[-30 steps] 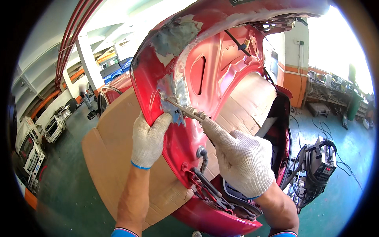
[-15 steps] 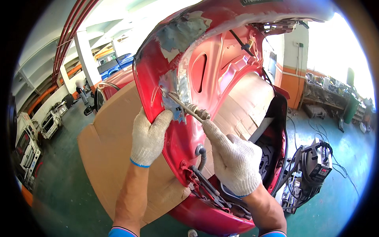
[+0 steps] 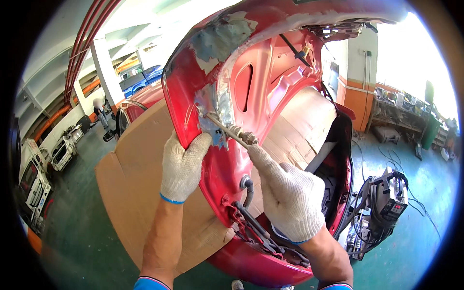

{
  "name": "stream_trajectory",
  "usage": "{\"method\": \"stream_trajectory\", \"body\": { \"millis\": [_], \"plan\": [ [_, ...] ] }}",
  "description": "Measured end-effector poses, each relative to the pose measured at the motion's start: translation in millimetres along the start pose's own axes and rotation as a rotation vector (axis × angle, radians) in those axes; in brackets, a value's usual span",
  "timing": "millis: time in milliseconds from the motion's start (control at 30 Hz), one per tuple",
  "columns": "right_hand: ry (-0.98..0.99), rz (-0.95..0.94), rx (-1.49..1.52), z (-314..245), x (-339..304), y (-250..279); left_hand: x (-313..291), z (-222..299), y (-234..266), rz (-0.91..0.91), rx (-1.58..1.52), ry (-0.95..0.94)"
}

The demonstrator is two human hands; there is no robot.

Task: The person plugs in a welding machine, then uses a welding torch to weld a section of the red car's trunk lid. The person also uses a wire brush to clean the weld area.

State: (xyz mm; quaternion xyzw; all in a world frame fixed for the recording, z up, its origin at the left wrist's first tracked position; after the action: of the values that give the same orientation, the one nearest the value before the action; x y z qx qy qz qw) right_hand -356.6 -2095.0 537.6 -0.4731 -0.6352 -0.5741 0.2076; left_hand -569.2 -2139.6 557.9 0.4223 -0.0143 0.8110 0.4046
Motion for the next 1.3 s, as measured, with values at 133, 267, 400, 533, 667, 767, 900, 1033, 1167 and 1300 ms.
{"method": "stream_trajectory", "body": {
  "millis": [133, 267, 400, 533, 667, 767, 900, 1033, 1167, 1300],
  "plan": [
    [-0.128, -0.03, 0.055, 5.7, -12.6, -1.7, -1.1, 1.6, -0.1, -0.013, 0.011, 0.069],
    [-0.023, 0.017, 0.007, -0.3, -5.4, -13.9, -0.5, -6.3, 1.1, -0.005, 0.001, 0.047],
    [-0.108, -0.012, 0.067, -4.9, -16.2, -17.7, -0.8, -0.3, -0.4, -0.014, 0.005, 0.05],
    [-0.074, 0.042, 0.107, -15.1, 8.0, -14.5, -1.4, -1.0, -0.5, -0.015, -0.007, 0.091],
    [-0.079, 0.043, 0.035, -8.6, 0.5, -14.0, -1.3, 0.9, -1.6, -0.006, 0.005, 0.04],
    [-0.088, 0.026, 0.029, -18.1, 8.2, -12.2, -2.8, 0.0, 3.6, -0.004, 0.027, 0.039],
    [-0.087, 0.045, -0.001, -16.5, 5.8, -14.5, -1.0, -0.1, 0.8, -0.034, 0.037, 0.095],
    [-0.106, 0.038, 0.012, -19.5, 8.3, -15.5, -0.8, 1.0, 0.5, -0.019, 0.037, 0.059],
    [-0.101, 0.062, -0.005, -16.8, 1.3, -18.1, -2.2, -0.6, 0.3, -0.025, 0.048, 0.078],
    [-0.12, 0.044, 0.038, -18.4, 5.8, -18.1, -1.4, -1.0, 0.2, -0.004, 0.018, 0.04]
  ]
}}
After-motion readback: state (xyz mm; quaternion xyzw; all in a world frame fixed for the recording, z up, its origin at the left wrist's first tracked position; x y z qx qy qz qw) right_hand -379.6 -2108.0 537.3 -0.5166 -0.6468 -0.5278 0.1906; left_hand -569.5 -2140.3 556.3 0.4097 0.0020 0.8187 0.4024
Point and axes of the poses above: each hand's wrist, its own x-axis towards the middle knuckle, its own y-axis out of the back of the hand, z = x × y, the point moved 8 cm from there along x, towards the middle knuckle, and after that the axes turned 5 degrees about -z, right-handed, at the moved point
